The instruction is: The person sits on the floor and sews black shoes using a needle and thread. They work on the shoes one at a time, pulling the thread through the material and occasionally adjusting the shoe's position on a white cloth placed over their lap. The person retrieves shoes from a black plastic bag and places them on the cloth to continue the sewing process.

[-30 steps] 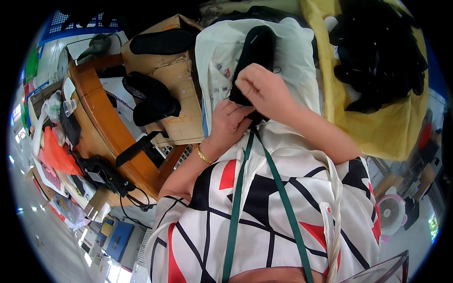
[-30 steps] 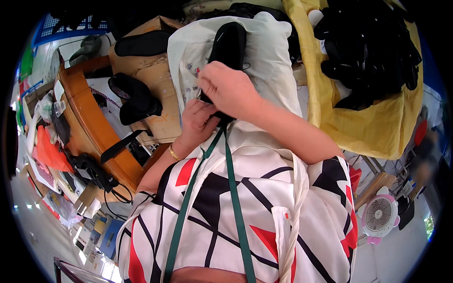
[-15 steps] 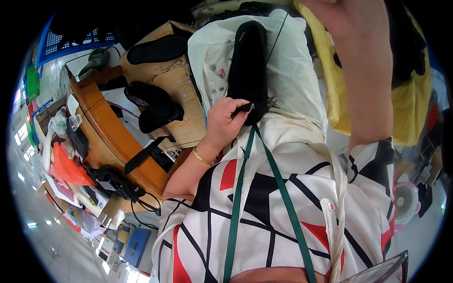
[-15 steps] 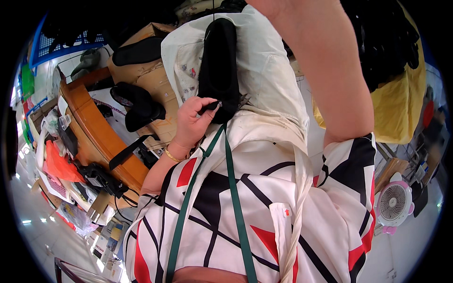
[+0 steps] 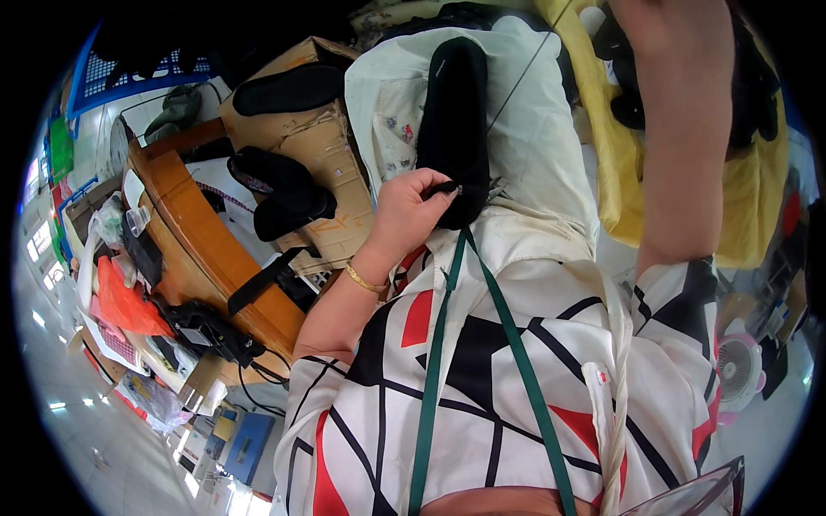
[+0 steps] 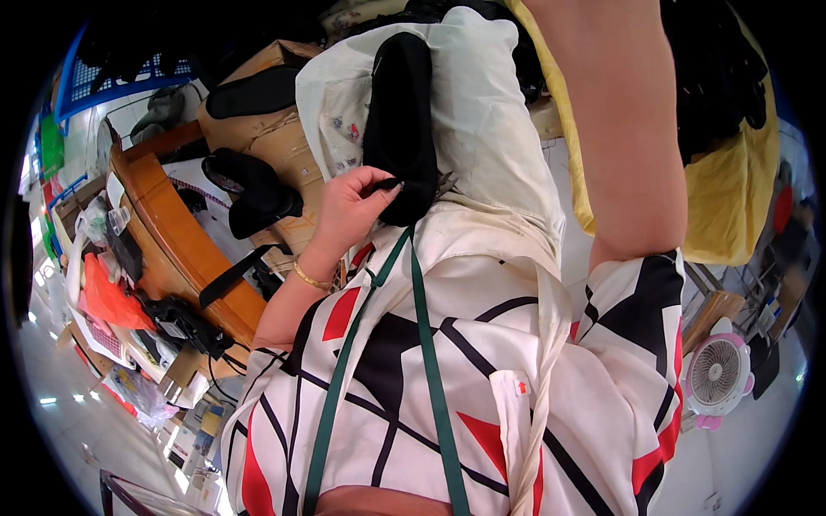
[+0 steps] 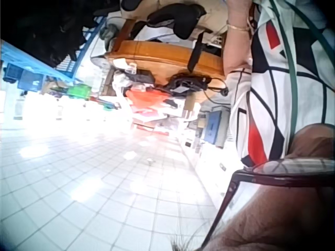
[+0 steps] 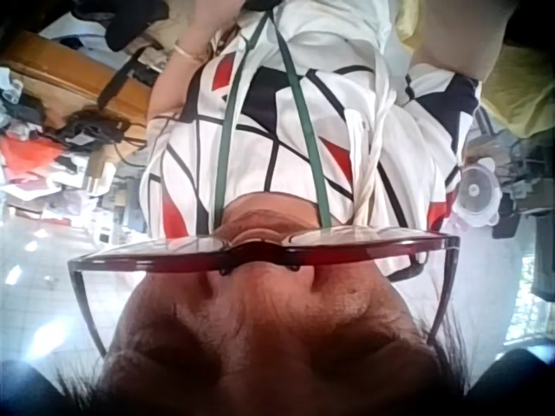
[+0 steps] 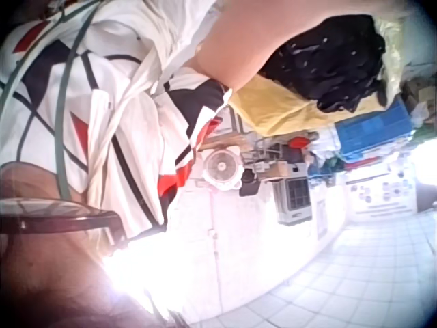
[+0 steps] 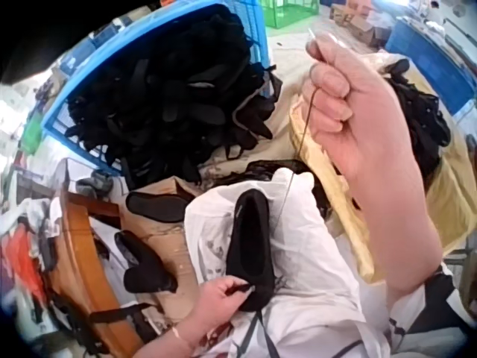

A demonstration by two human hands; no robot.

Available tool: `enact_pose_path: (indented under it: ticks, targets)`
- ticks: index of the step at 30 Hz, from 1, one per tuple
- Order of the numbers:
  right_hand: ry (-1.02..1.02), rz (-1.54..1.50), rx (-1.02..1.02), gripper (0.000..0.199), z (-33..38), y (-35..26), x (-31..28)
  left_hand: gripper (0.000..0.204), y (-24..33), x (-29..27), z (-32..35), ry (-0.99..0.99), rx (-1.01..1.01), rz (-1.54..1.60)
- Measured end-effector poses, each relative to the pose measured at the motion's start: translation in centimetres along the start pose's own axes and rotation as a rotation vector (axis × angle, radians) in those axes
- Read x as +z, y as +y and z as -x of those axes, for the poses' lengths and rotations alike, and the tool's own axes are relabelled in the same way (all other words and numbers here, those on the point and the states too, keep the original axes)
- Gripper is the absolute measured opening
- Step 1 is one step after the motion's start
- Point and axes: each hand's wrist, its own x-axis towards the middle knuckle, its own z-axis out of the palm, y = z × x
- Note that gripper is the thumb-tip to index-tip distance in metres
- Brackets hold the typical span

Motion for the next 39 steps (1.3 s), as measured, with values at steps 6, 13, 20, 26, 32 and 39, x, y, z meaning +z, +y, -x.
enact_pose_path:
  ticks: [6,13,20,26,32,39]
  targets:
    - [-0.113,0.579,0.415,0.017,8.1,6.2,-3.0,0.018,-2.2,0.3,0.4,0.068,0.002,0.142]
    - [-0.095,0.602,0.55,0.012,12.3,9.2,-4.4,0.044,-1.4,-0.6,3.0,0.159,-0.171,-0.262]
    - [0.184,0.006,0.317,0.017,8.6,4.7,-7.5,0.039,-3.4,0.9,3.3,0.177,-0.22,-0.062]
    - [0.227,-0.31,0.135,0.028,6.7,-1.2,-9.2,0.029,-1.2,-3.5,2.1,0.57,0.189,0.136]
    - [0.378,-0.28,0.076,0.031,7.9,-2.0,-9.0,0.02,4.1,-14.0,-2.7,0.416,0.407,0.135]
    - [0.432,-0.036,0.144,0.018,11.4,2.0,-10.7,0.022,5.6,-16.0,-9.1,-0.128,0.266,-0.191]
